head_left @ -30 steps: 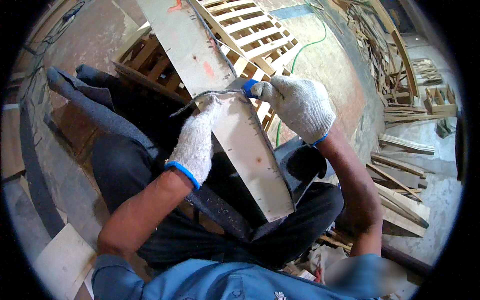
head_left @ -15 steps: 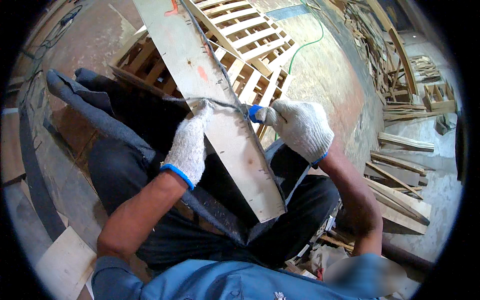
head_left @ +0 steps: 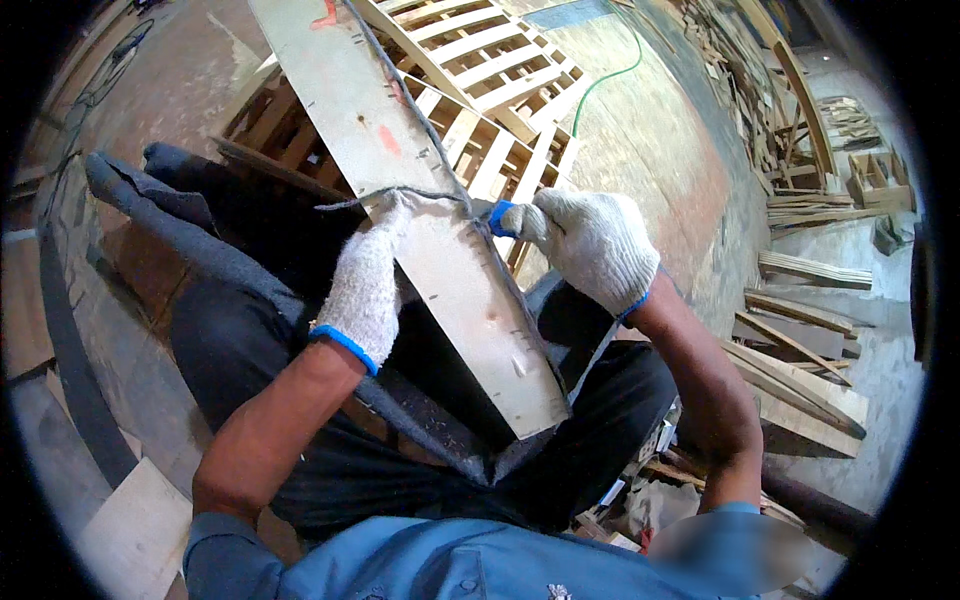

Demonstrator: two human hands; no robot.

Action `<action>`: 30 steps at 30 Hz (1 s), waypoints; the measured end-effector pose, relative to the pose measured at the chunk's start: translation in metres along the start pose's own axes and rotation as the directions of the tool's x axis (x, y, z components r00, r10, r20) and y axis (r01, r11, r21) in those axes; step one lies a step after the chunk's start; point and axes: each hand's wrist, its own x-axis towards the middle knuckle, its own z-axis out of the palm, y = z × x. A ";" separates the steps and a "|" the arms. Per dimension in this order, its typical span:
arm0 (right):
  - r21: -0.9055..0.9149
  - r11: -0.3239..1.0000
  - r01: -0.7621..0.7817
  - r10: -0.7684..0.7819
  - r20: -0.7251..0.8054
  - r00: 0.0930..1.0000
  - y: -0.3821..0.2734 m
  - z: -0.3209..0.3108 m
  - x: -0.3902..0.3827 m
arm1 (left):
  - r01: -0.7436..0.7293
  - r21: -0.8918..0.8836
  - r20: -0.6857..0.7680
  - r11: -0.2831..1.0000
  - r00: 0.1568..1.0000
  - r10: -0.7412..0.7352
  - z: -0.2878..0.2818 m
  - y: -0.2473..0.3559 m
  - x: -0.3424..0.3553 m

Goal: The person staples a dark fabric cover onto a wooden frame using a pneumatic staple gun, then trims the excess fabric with a utility knife. They flip the piece to work on different sides and continue trimming and securing the fabric.

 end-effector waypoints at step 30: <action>0.179 0.983 -0.035 0.036 -0.003 0.999 0.011 0.025 -0.048 | -0.047 0.019 0.005 0.999 0.999 0.047 -0.004 -0.002 0.001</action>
